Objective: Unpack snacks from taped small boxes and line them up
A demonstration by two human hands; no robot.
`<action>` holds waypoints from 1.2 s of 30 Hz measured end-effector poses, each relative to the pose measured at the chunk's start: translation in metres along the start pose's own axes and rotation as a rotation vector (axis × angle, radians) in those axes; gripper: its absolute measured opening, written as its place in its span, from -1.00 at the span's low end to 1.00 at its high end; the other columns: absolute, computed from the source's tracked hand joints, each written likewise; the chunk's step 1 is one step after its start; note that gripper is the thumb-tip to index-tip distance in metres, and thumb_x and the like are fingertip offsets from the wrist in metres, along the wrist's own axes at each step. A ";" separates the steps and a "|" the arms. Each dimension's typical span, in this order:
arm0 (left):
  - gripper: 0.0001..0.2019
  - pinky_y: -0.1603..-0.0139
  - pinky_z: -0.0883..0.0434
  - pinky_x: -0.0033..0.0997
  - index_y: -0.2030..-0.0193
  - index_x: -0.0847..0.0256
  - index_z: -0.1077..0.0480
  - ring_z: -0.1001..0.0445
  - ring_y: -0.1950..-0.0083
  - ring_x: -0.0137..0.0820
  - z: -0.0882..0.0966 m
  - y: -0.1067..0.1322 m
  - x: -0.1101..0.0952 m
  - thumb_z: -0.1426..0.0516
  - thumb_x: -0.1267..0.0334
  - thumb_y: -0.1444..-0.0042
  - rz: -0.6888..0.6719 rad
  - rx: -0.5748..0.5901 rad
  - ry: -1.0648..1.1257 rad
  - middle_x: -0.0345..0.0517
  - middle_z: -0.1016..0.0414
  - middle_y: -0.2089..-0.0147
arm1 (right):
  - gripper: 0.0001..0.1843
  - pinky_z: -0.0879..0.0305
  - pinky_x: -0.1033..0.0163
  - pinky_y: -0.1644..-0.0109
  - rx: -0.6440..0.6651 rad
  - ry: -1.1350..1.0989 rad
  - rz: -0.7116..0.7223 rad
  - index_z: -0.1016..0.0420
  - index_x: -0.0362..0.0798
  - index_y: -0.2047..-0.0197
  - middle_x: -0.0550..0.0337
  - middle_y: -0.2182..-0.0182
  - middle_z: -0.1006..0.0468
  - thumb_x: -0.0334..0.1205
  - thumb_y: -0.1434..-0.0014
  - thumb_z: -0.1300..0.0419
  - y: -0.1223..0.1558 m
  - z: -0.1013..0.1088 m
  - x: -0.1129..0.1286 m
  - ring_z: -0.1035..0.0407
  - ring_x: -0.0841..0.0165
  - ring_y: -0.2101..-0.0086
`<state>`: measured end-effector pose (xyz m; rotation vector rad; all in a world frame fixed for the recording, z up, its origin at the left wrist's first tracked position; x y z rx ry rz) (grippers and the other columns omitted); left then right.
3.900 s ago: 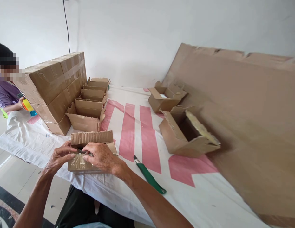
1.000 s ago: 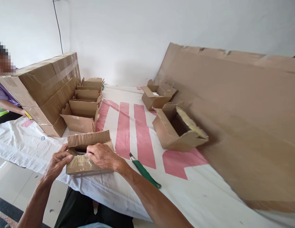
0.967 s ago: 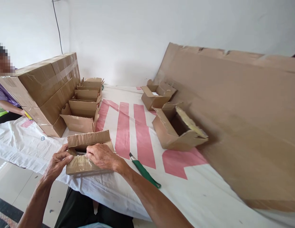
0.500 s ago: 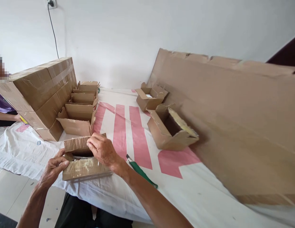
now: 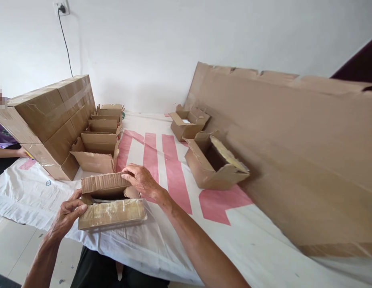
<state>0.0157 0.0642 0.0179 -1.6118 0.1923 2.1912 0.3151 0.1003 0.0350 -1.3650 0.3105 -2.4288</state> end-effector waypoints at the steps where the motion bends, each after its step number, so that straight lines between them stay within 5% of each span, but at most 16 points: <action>1: -0.49 -0.37 -0.35 -0.02 0.51 0.18 -0.53 -0.42 -0.33 0.05 0.000 0.000 0.000 -0.26 -0.18 -0.29 0.002 0.000 -0.005 0.10 -0.50 -0.29 | -0.76 -0.23 0.23 0.23 0.006 -0.024 -0.016 -0.54 -0.02 0.31 0.24 0.38 -0.55 -0.11 -0.37 -0.19 0.000 0.001 0.000 -0.37 0.35 0.36; 5: -0.46 -0.37 -0.34 -0.05 0.52 0.19 -0.52 -0.45 -0.30 0.03 0.002 0.000 0.002 -0.25 -0.22 -0.28 0.025 0.007 -0.029 0.10 -0.53 -0.23 | -0.67 -0.18 0.23 0.29 0.016 -0.136 -0.091 -0.52 -0.04 0.36 0.29 0.47 -0.47 0.03 -0.30 -0.24 -0.002 0.003 -0.003 -0.28 0.39 0.43; 7: -0.46 -0.36 -0.35 -0.06 0.52 0.18 -0.51 -0.45 -0.31 0.04 0.002 0.000 0.002 -0.25 -0.23 -0.28 0.032 0.007 -0.032 0.10 -0.54 -0.22 | -0.69 -0.25 0.22 0.24 0.010 -0.226 -0.130 -0.60 -0.06 0.18 0.29 0.41 -0.51 0.03 -0.20 -0.31 -0.001 0.004 -0.007 -0.33 0.37 0.38; 10: -0.47 -0.36 -0.35 -0.08 0.51 0.19 -0.52 -0.43 -0.33 0.05 0.001 0.001 0.001 -0.24 -0.21 -0.29 0.025 0.011 -0.018 0.10 -0.53 -0.26 | -0.45 -0.32 0.21 0.20 0.008 -0.341 -0.213 -0.58 -0.08 -0.08 0.24 0.30 -0.57 -0.01 -0.05 -0.42 0.001 0.007 -0.019 -0.41 0.34 0.30; 17: -0.45 -0.41 -0.31 -0.03 0.52 0.20 -0.52 -0.39 -0.38 0.09 0.002 0.000 0.004 -0.25 -0.25 -0.26 0.040 -0.007 -0.025 0.12 -0.49 -0.33 | -0.64 -0.21 0.23 0.25 0.088 -0.425 -0.303 -0.54 -0.07 0.41 0.28 0.45 -0.48 0.05 -0.02 -0.45 0.004 0.006 -0.038 -0.31 0.38 0.39; 36: -0.45 -0.43 -0.36 0.07 0.53 0.17 -0.57 -0.42 -0.37 0.14 0.004 -0.002 0.002 -0.27 -0.28 -0.21 0.042 -0.028 -0.058 0.15 -0.53 -0.29 | -0.72 -0.30 0.23 0.27 -0.079 -0.455 -0.159 -0.70 -0.04 0.34 0.21 0.43 -0.60 0.02 -0.07 -0.42 0.001 0.010 -0.034 -0.38 0.36 0.39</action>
Point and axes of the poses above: each hand's wrist, its own y-axis away from the middle knuckle, its own z-axis out of the back of the hand, x = y × z, the point moved 4 cm from there along -y, towards the middle knuckle
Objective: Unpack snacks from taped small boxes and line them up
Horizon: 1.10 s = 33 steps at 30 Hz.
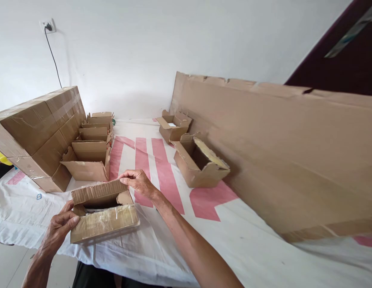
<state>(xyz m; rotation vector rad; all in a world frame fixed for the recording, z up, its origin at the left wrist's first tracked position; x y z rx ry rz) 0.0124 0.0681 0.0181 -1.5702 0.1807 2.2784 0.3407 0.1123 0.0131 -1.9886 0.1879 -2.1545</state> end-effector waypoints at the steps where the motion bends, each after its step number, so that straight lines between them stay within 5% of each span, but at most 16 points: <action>1: -0.45 -0.41 -0.37 0.06 0.53 0.17 -0.57 -0.42 -0.37 0.14 0.000 0.000 0.000 -0.27 -0.28 -0.21 -0.003 0.000 0.000 0.15 -0.54 -0.28 | -0.74 -0.32 0.22 0.26 -0.015 0.018 0.040 -0.70 -0.03 0.35 0.20 0.42 -0.62 0.01 -0.09 -0.41 0.000 0.000 0.001 -0.41 0.34 0.38; 6: -0.46 -0.39 -0.40 0.01 0.52 0.18 -0.57 -0.44 -0.36 0.11 -0.001 0.000 -0.002 -0.26 -0.25 -0.24 -0.023 0.000 0.001 0.14 -0.53 -0.30 | -0.77 -0.39 0.20 0.23 -0.072 0.099 0.226 -0.75 0.03 0.32 0.14 0.36 -0.67 -0.02 -0.23 -0.36 0.007 -0.001 0.008 -0.49 0.29 0.33; 15: -0.48 -0.38 -0.37 -0.04 0.50 0.18 -0.56 -0.42 -0.37 0.06 -0.003 0.002 0.004 -0.24 -0.21 -0.28 -0.034 0.004 0.020 0.11 -0.50 -0.34 | -0.73 -0.33 0.23 0.33 -0.100 0.208 0.225 -0.77 -0.02 0.27 0.17 0.43 -0.68 -0.05 -0.29 -0.30 0.013 0.001 0.006 -0.46 0.32 0.42; 20: -0.47 -0.40 -0.34 -0.06 0.49 0.19 -0.56 -0.40 -0.38 0.06 -0.002 0.002 0.006 -0.24 -0.23 -0.27 -0.016 0.004 0.003 0.12 -0.49 -0.32 | -0.74 -0.36 0.21 0.24 -0.039 0.413 0.298 -0.73 0.00 0.26 0.14 0.37 -0.69 -0.12 -0.37 -0.24 0.009 -0.002 0.027 -0.51 0.29 0.36; 26: -0.46 -0.37 -0.36 -0.05 0.50 0.21 -0.55 -0.42 -0.34 0.06 -0.003 0.002 -0.001 -0.25 -0.22 -0.27 -0.023 0.009 0.016 0.13 -0.50 -0.31 | -0.86 -0.34 0.20 0.08 0.251 0.675 0.381 -0.73 0.03 0.10 0.09 0.15 -0.72 -0.23 -0.39 -0.29 -0.014 -0.055 0.065 -0.54 0.26 0.17; 30: -0.47 -0.34 -0.39 -0.04 0.49 0.21 -0.57 -0.44 -0.32 0.06 -0.004 0.003 -0.005 -0.26 -0.22 -0.27 -0.039 0.015 0.033 0.14 -0.51 -0.30 | -0.86 -0.28 0.23 0.15 0.445 0.698 0.337 -0.75 0.01 0.13 0.12 0.19 -0.73 -0.23 -0.39 -0.31 -0.030 -0.099 0.067 -0.55 0.29 0.21; 33: -0.49 -0.34 -0.40 -0.07 0.47 0.20 -0.58 -0.44 -0.31 0.04 -0.005 0.004 -0.006 -0.26 -0.21 -0.28 -0.053 0.022 0.044 0.12 -0.52 -0.29 | -0.85 -0.30 0.24 0.14 0.448 0.663 0.273 -0.76 0.00 0.15 0.13 0.22 -0.76 -0.29 -0.35 -0.31 -0.038 -0.114 0.060 -0.58 0.28 0.19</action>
Point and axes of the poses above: each hand's wrist, its own y-axis away from the middle knuckle, its own z-axis out of the back of the hand, x = y × z, the point moved 4 cm from there along -y, towards the middle knuckle
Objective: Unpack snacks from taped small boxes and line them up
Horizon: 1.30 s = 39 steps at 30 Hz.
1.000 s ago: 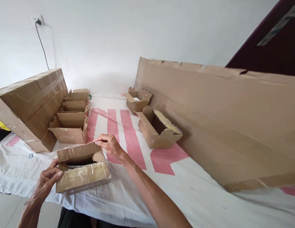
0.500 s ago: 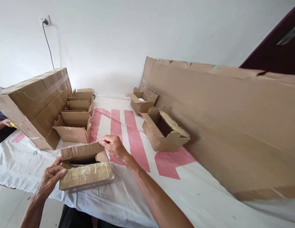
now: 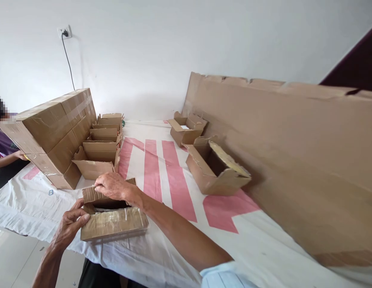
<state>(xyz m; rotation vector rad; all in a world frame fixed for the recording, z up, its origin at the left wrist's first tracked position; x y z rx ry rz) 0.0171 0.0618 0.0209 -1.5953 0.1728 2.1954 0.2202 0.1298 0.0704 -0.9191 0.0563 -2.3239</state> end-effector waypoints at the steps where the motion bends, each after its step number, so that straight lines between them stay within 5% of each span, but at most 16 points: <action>1: -0.49 -0.34 -0.39 -0.08 0.47 0.20 -0.58 -0.44 -0.31 0.03 0.000 0.000 0.000 -0.25 -0.20 -0.28 -0.001 0.004 0.002 0.11 -0.52 -0.29 | -0.84 -0.31 0.24 0.13 -0.015 -0.021 -0.015 -0.76 0.00 0.16 0.13 0.23 -0.76 -0.31 -0.34 -0.30 -0.002 -0.002 -0.001 -0.59 0.28 0.19; 10: -0.48 -0.36 -0.32 -0.14 0.47 0.21 -0.53 -0.41 -0.34 -0.01 -0.001 0.001 0.007 -0.23 -0.19 -0.31 0.011 0.004 0.001 0.10 -0.48 -0.33 | -0.81 -0.37 0.28 0.13 -0.160 -0.121 0.050 -0.77 -0.02 0.20 0.15 0.24 -0.77 -0.42 -0.28 -0.31 0.000 -0.008 -0.001 -0.61 0.32 0.22; 31: -0.51 -0.37 -0.33 -0.09 0.45 0.20 -0.58 -0.41 -0.34 0.01 -0.002 0.001 0.006 -0.25 -0.17 -0.31 -0.013 0.003 0.024 0.11 -0.49 -0.33 | -0.70 -0.40 0.23 0.10 -0.166 -0.095 0.253 -0.75 -0.04 0.22 0.07 0.24 -0.73 -0.24 -0.44 -0.18 0.010 -0.009 0.006 -0.58 0.29 0.24; 39: -0.49 -0.37 -0.35 -0.06 0.47 0.20 -0.56 -0.42 -0.33 0.01 -0.002 0.001 0.002 -0.24 -0.19 -0.30 -0.014 -0.007 -0.001 0.12 -0.53 -0.26 | -0.73 -0.33 0.29 0.25 -0.129 -0.263 0.091 -0.64 -0.06 0.43 0.17 0.36 -0.67 -0.33 -0.32 -0.24 0.001 -0.008 0.003 -0.51 0.36 0.36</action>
Point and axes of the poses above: each hand's wrist, its own y-axis away from the middle knuckle, its own z-axis out of the back of the hand, x = y × z, the point moved 4 cm from there along -y, towards the middle knuckle
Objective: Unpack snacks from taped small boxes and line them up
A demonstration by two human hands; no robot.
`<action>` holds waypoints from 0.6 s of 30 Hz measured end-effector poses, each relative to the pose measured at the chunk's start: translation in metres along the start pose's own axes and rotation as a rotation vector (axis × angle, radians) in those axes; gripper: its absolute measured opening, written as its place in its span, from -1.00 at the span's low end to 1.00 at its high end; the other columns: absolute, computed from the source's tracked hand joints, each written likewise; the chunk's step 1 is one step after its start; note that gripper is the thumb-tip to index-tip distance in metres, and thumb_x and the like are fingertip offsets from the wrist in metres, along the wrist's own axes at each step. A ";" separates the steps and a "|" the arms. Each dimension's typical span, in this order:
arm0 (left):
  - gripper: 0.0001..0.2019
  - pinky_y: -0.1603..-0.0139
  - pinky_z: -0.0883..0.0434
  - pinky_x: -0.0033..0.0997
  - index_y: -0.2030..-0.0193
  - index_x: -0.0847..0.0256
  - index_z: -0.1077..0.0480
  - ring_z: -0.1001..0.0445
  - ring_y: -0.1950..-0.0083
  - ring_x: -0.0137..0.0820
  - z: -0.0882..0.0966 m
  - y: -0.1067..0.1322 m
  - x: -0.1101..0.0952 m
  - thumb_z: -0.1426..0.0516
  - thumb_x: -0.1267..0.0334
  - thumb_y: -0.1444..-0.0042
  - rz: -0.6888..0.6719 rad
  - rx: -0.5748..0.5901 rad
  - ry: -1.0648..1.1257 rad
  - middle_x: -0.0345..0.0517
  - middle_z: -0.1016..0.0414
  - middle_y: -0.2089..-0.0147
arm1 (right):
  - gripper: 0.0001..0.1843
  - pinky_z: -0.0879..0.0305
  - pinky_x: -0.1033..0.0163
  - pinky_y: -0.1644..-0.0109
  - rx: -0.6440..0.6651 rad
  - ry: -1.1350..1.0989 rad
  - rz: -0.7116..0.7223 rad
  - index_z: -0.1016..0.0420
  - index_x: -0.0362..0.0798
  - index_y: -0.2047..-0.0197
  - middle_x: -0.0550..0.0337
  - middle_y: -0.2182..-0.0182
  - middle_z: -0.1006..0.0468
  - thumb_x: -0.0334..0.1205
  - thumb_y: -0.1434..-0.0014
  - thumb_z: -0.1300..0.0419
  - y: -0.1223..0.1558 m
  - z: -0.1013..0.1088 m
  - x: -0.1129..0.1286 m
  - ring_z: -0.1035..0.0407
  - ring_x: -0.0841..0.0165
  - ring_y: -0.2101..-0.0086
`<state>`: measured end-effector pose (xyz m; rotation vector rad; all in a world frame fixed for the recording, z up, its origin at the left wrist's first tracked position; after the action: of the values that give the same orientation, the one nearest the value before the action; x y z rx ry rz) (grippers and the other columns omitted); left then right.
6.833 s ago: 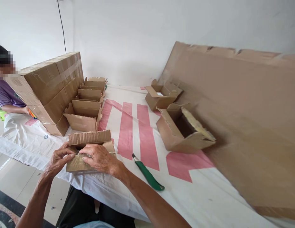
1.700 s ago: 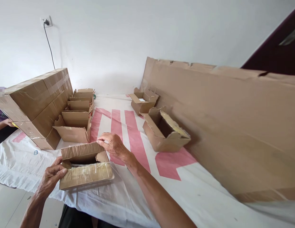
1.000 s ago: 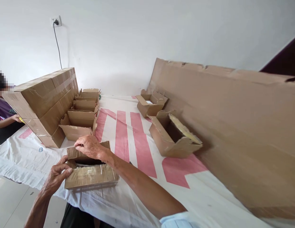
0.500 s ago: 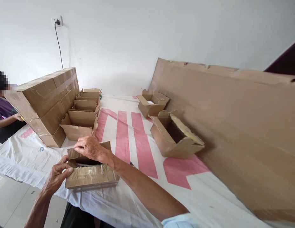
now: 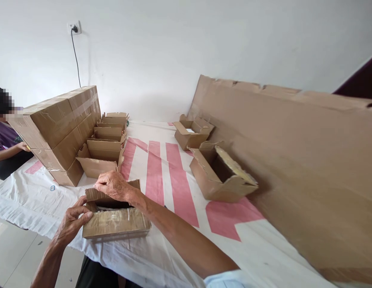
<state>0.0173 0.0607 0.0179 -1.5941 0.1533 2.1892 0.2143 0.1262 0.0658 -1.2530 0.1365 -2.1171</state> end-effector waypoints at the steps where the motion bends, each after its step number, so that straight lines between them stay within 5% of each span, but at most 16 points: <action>1: -0.50 -0.38 -0.35 -0.06 0.47 0.20 -0.57 -0.43 -0.33 0.01 0.000 0.000 0.000 -0.24 -0.19 -0.30 0.002 -0.001 -0.001 0.11 -0.53 -0.27 | -0.75 -0.31 0.30 0.27 0.002 -0.019 -0.027 -0.64 -0.06 0.43 0.18 0.38 -0.66 -0.33 -0.30 -0.26 -0.001 0.000 0.000 -0.49 0.38 0.37; 18: -0.49 -0.39 -0.32 -0.09 0.46 0.20 -0.56 -0.40 -0.35 0.01 -0.001 0.000 0.001 -0.24 -0.19 -0.31 0.010 0.014 0.011 0.10 -0.49 -0.32 | -0.87 -0.22 0.28 0.24 0.045 0.134 -0.129 -0.60 -0.05 0.36 0.23 0.38 -0.63 -0.37 -0.24 -0.36 -0.003 0.003 0.010 -0.43 0.38 0.35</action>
<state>0.0181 0.0604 0.0167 -1.6020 0.1799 2.1825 0.2120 0.1234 0.0766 -1.1210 0.0673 -2.3026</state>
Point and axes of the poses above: each hand's wrist, its own y-axis away from the middle knuckle, its own z-axis out of the back of the hand, x = y × z, the point moved 4 cm from there along -y, towards the middle knuckle
